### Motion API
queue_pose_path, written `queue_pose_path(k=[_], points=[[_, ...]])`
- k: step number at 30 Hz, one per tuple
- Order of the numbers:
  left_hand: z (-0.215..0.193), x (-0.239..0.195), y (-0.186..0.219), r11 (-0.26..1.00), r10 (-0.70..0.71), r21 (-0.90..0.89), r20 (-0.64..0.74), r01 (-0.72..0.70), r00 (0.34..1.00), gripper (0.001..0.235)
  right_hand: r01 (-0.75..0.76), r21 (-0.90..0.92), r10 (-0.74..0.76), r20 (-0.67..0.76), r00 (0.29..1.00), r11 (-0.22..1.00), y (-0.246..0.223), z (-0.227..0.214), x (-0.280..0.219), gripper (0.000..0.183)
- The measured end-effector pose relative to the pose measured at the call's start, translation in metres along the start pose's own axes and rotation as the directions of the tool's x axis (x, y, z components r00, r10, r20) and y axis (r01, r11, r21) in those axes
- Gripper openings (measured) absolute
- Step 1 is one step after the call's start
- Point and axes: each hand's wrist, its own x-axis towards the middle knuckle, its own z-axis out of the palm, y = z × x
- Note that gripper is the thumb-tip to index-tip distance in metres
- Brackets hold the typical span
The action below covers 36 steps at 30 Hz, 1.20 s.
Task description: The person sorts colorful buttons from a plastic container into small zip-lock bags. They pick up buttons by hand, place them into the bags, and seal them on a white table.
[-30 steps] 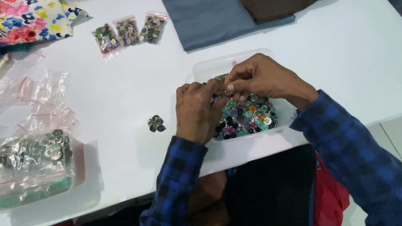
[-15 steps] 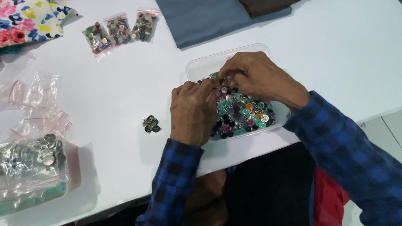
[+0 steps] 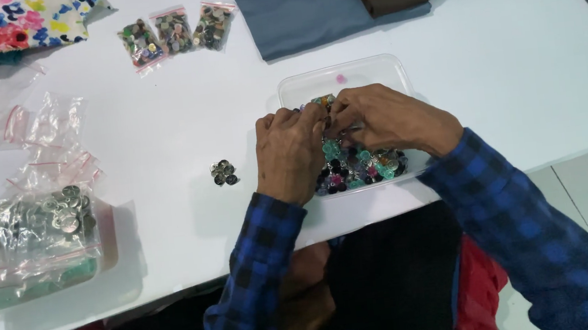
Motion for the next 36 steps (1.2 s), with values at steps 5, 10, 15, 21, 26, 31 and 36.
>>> queue_pose_path(k=[5,10,15,21,26,31,36], points=[[-0.006,0.001,0.003,0.998,-0.031,-0.049,-0.002,0.031,1.000,0.011,0.056,0.051,-0.052,-0.077,0.996,0.997,-0.002,0.000,-0.001,0.018],[-0.010,0.001,0.006,0.994,-0.039,-0.104,-0.032,0.036,0.999,0.009,0.041,0.288,0.044,-0.283,0.958,0.957,0.000,0.002,-0.005,0.019],[-0.008,0.000,0.004,0.997,-0.024,-0.069,-0.062,0.020,0.998,0.008,0.191,0.595,0.058,-0.373,0.926,0.780,-0.010,-0.001,-0.008,0.020],[-0.010,0.003,0.005,0.998,0.009,-0.061,-0.093,-0.015,0.996,0.008,0.265,0.510,-0.040,-0.410,0.911,0.818,-0.012,-0.009,-0.011,0.016],[-0.009,0.003,0.004,0.996,0.082,-0.018,-0.201,-0.087,0.976,0.011,0.292,0.567,-0.018,-0.438,0.899,0.770,-0.006,-0.003,-0.009,0.020],[-0.015,-0.003,0.007,0.987,0.151,0.006,-0.342,-0.159,0.927,0.009,0.311,0.514,-0.033,-0.480,0.876,0.799,-0.028,-0.010,-0.018,0.020],[-0.064,-0.037,0.017,0.980,0.086,-0.099,-0.561,-0.170,0.823,0.005,0.298,0.366,0.009,-0.644,0.765,0.882,-0.087,-0.009,-0.035,0.016]])
